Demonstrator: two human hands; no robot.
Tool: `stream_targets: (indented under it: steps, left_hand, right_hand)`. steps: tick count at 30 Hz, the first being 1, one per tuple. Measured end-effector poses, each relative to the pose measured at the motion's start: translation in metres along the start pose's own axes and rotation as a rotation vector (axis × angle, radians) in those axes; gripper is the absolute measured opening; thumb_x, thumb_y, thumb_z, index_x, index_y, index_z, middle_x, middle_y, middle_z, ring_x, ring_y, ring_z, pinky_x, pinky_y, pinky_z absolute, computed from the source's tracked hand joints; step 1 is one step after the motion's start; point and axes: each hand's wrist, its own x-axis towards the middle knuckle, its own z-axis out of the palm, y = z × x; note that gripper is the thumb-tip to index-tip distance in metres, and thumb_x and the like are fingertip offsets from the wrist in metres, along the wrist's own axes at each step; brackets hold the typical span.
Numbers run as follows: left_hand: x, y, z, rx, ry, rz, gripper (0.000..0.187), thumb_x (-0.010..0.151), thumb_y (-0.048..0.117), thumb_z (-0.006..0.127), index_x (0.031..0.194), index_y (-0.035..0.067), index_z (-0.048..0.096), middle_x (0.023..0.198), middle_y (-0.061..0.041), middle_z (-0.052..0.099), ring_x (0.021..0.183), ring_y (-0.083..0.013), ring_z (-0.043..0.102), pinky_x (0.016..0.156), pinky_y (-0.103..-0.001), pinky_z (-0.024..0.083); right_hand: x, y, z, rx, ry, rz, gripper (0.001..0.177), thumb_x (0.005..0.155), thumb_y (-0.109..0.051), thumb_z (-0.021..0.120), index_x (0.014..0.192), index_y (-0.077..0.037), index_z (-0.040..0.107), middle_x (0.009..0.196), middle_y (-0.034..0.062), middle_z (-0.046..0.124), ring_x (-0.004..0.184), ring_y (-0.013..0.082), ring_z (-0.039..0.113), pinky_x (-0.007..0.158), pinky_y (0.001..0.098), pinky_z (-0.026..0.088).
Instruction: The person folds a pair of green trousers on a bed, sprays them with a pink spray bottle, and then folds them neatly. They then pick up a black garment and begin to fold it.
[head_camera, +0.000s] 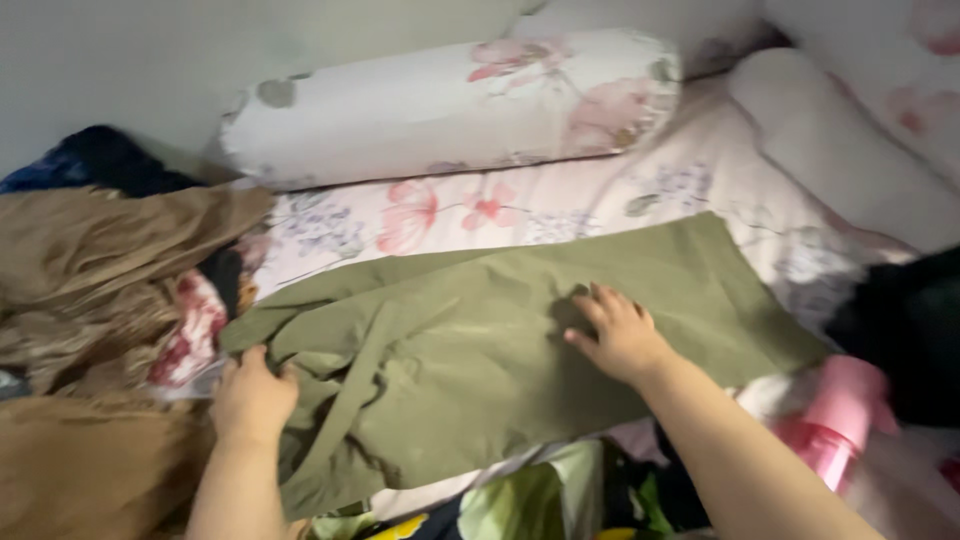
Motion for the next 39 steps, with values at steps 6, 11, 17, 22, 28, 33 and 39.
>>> stream_targets:
  steps: [6, 11, 17, 22, 28, 33, 39]
  left_hand:
    - [0.062, -0.041, 0.019, 0.012, -0.401, -0.149, 0.107, 0.069, 0.062, 0.086, 0.152, 0.012, 0.043, 0.151, -0.021, 0.055, 0.139, -0.0386, 0.054, 0.114, -0.051, 0.043]
    - [0.097, -0.064, 0.044, 0.046, -0.599, -0.028, 0.132, 0.061, 0.049, 0.095, 0.163, 0.016, 0.019, 0.153, -0.023, 0.050, 0.141, -0.0393, 0.049, 0.116, -0.047, 0.041]
    - [0.097, -0.084, 0.028, -0.364, -0.570, -0.170, 0.120, 0.058, 0.046, 0.098, 0.151, 0.004, 0.036, 0.150, -0.023, 0.050, 0.133, -0.0373, 0.055, 0.108, -0.052, 0.049]
    - [0.091, -0.081, 0.001, -0.227, -0.699, -0.300, 0.094, 0.078, 0.061, 0.083, 0.130, -0.014, 0.061, 0.124, -0.034, 0.075, 0.112, -0.0451, 0.070, 0.094, -0.056, 0.055]
    - [0.079, -0.075, 0.003, -0.973, -0.644, -0.356, 0.057, 0.083, 0.030, 0.075, 0.133, 0.001, 0.068, 0.134, -0.015, 0.070, 0.121, -0.0285, 0.063, 0.100, -0.050, 0.047]
    - [0.084, -0.073, 0.025, -1.019, -0.524, -0.046, 0.084, 0.082, 0.011, 0.083, 0.150, 0.006, 0.033, 0.143, -0.009, 0.049, 0.130, -0.0217, 0.048, 0.107, -0.044, 0.039]
    - [0.119, -0.106, 0.051, -1.649, -0.005, 0.026, 0.050, 0.092, -0.007, 0.068, 0.136, -0.005, 0.045, 0.124, -0.018, 0.067, 0.111, -0.0271, 0.064, 0.097, -0.038, 0.052]
  right_hand:
    - [0.001, -0.035, 0.016, -0.188, -0.303, 0.061, 0.081, 0.091, -0.071, 0.049, 0.159, -0.037, 0.021, 0.170, 0.0029, 0.008, 0.157, 0.0228, 0.004, 0.123, 0.0585, 0.006]
    - [0.009, -0.028, 0.022, -0.223, -0.331, 0.066, 0.084, 0.089, -0.072, 0.049, 0.160, -0.042, 0.016, 0.171, 0.0005, 0.005, 0.157, 0.0220, 0.002, 0.123, 0.0559, 0.005]
    - [0.010, -0.021, 0.035, -0.244, -0.329, 0.059, 0.085, 0.089, -0.074, 0.048, 0.160, -0.041, 0.016, 0.171, 0.0003, 0.005, 0.157, 0.0226, 0.003, 0.123, 0.0565, 0.006]
    - [0.010, -0.026, 0.029, -0.208, -0.339, 0.054, 0.086, 0.089, -0.071, 0.050, 0.162, -0.040, 0.017, 0.169, 0.0017, 0.005, 0.156, 0.0241, 0.002, 0.121, 0.0576, 0.003]
    - [0.004, -0.090, 0.018, 0.051, -0.043, -0.162, 0.070, 0.086, -0.042, 0.065, 0.147, -0.017, 0.043, 0.162, 0.0117, 0.034, 0.143, 0.0345, 0.035, 0.118, 0.0474, 0.030]
    - [0.012, -0.194, 0.033, 0.257, -0.065, -0.575, 0.063, 0.097, -0.036, 0.059, 0.152, -0.011, 0.041, 0.161, 0.0179, 0.034, 0.149, 0.0361, 0.030, 0.119, 0.0490, 0.026]
    - [0.001, -0.233, 0.046, 0.230, -0.189, -0.508, 0.065, 0.097, -0.040, 0.057, 0.153, -0.015, 0.038, 0.163, 0.0150, 0.027, 0.151, 0.0331, 0.022, 0.120, 0.0515, 0.016]
